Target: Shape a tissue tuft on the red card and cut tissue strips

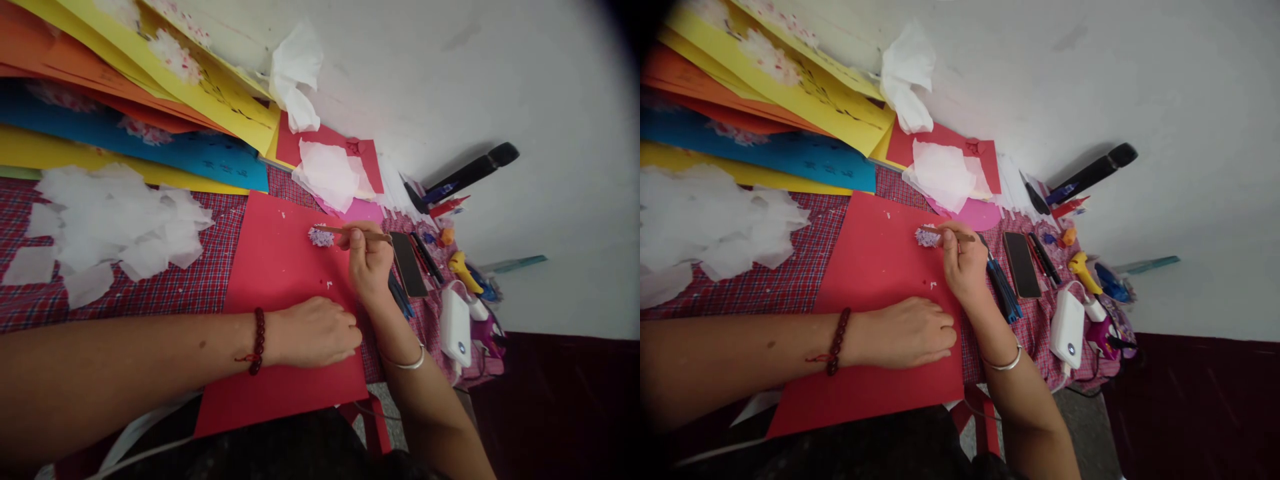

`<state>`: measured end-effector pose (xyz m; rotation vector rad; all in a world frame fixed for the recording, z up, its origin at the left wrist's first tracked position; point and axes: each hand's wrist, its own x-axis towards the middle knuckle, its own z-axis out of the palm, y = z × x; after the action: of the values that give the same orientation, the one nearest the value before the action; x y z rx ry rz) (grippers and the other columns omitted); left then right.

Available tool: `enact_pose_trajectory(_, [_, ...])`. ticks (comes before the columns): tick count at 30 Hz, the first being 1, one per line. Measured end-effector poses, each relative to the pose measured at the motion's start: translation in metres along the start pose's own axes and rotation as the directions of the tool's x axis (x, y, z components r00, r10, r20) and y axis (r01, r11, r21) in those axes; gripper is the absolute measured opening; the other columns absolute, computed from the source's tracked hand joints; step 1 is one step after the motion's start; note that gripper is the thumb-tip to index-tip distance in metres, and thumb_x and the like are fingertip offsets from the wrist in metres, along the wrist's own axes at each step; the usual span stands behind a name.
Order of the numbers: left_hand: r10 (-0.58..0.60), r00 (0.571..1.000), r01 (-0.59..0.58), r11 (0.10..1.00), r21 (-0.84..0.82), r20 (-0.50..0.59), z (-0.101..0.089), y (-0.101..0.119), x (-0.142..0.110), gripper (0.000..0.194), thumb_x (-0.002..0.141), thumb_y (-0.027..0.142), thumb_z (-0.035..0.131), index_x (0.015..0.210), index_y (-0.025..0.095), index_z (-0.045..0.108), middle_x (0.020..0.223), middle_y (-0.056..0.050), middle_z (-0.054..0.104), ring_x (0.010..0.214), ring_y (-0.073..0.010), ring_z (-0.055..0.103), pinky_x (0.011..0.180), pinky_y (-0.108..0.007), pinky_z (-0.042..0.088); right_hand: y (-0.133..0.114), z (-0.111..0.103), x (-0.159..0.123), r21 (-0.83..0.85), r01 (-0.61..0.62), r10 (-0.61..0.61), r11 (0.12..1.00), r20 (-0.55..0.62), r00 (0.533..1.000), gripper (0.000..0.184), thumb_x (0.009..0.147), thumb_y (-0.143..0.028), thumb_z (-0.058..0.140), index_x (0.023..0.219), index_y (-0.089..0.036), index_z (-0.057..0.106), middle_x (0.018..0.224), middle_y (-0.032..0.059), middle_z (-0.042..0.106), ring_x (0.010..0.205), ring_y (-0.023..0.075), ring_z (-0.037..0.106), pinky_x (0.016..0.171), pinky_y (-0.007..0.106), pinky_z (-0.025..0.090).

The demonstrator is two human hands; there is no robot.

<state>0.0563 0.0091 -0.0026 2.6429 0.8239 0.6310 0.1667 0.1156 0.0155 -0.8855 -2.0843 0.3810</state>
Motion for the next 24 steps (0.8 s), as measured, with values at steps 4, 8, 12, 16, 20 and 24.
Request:
enact_pose_trajectory(4, [-0.002, 1.000, 0.002, 1.000, 0.006, 0.013, -0.001, 0.000, 0.000, 0.016, 0.093, 0.027, 0.063, 0.081, 0.016, 0.063, 0.082, -0.003, 0.069, 0.073, -0.0182, 0.064, 0.063, -0.033, 0.047, -0.001, -0.001, 0.000, -0.028, -0.008, 0.009, 1.000, 0.033, 0.999, 0.025, 0.102, -0.034, 0.042, 0.096, -0.022, 0.063, 0.073, 0.0002, 0.068, 0.066, 0.0145, 0.064, 0.064, 0.029, 0.049])
enact_pose_trajectory(8, [0.000, 1.000, 0.000, 1.000, 0.011, 0.013, -0.001, 0.000, 0.001, 0.016, 0.093, 0.027, 0.062, 0.081, 0.016, 0.063, 0.081, -0.003, 0.069, 0.073, -0.0184, 0.064, 0.063, -0.033, 0.047, 0.000, -0.001, 0.000, -0.028, -0.006, 0.007, 1.000, 0.029, 1.000, 0.024, 0.102, -0.034, 0.042, 0.097, -0.022, 0.063, 0.072, -0.0005, 0.067, 0.066, 0.0142, 0.064, 0.064, 0.029, 0.048])
enact_pose_trajectory(12, [-0.002, 1.000, 0.002, 1.000, 0.004, 0.009, -0.001, 0.001, 0.001, 0.017, 0.094, 0.027, 0.061, 0.080, 0.016, 0.063, 0.080, -0.002, 0.069, 0.072, -0.0186, 0.064, 0.061, -0.034, 0.046, 0.001, 0.001, 0.000, -0.028, -0.009, 0.011, 1.000, 0.053, 0.999, 0.025, 0.102, -0.034, 0.041, 0.096, -0.022, 0.063, 0.073, -0.0005, 0.068, 0.065, 0.0136, 0.064, 0.064, 0.028, 0.048])
enact_pose_trajectory(16, [-0.004, 1.000, 0.004, 1.000, 0.007, 0.002, -0.001, 0.000, 0.000, 0.015, 0.092, 0.027, 0.063, 0.081, 0.017, 0.063, 0.080, -0.002, 0.068, 0.072, -0.0185, 0.063, 0.061, -0.034, 0.046, -0.006, -0.005, 0.003, 0.032, -0.005, 0.004, 0.999, 0.014, 1.000, 0.022, 0.101, -0.032, 0.045, 0.095, -0.022, 0.064, 0.070, -0.0014, 0.067, 0.063, 0.0132, 0.064, 0.061, 0.028, 0.049])
enact_pose_trajectory(20, [0.014, 1.000, -0.014, 1.000, 0.010, -0.010, 0.000, -0.002, -0.002, 0.015, 0.093, 0.026, 0.062, 0.081, 0.017, 0.061, 0.080, -0.002, 0.067, 0.070, -0.0178, 0.061, 0.061, -0.034, 0.044, -0.001, -0.046, 0.018, 0.054, 0.000, 0.017, 0.999, -0.316, 0.949, 0.020, 0.100, -0.031, 0.047, 0.092, -0.024, 0.064, 0.061, -0.0030, 0.061, 0.056, 0.0134, 0.060, 0.061, 0.030, 0.051])
enact_pose_trajectory(24, [0.058, 0.998, -0.058, 0.998, 0.012, -0.020, 0.000, -0.001, -0.003, 0.019, 0.097, 0.021, 0.054, 0.079, 0.017, 0.059, 0.079, -0.003, 0.065, 0.068, -0.0171, 0.056, 0.060, -0.033, 0.041, 0.052, -0.109, 0.037, -0.087, -0.107, 0.062, 0.991, -0.407, 0.911, 0.021, 0.097, -0.037, 0.048, 0.091, -0.025, 0.065, 0.064, -0.0017, 0.060, 0.055, 0.0143, 0.059, 0.058, 0.032, 0.050])
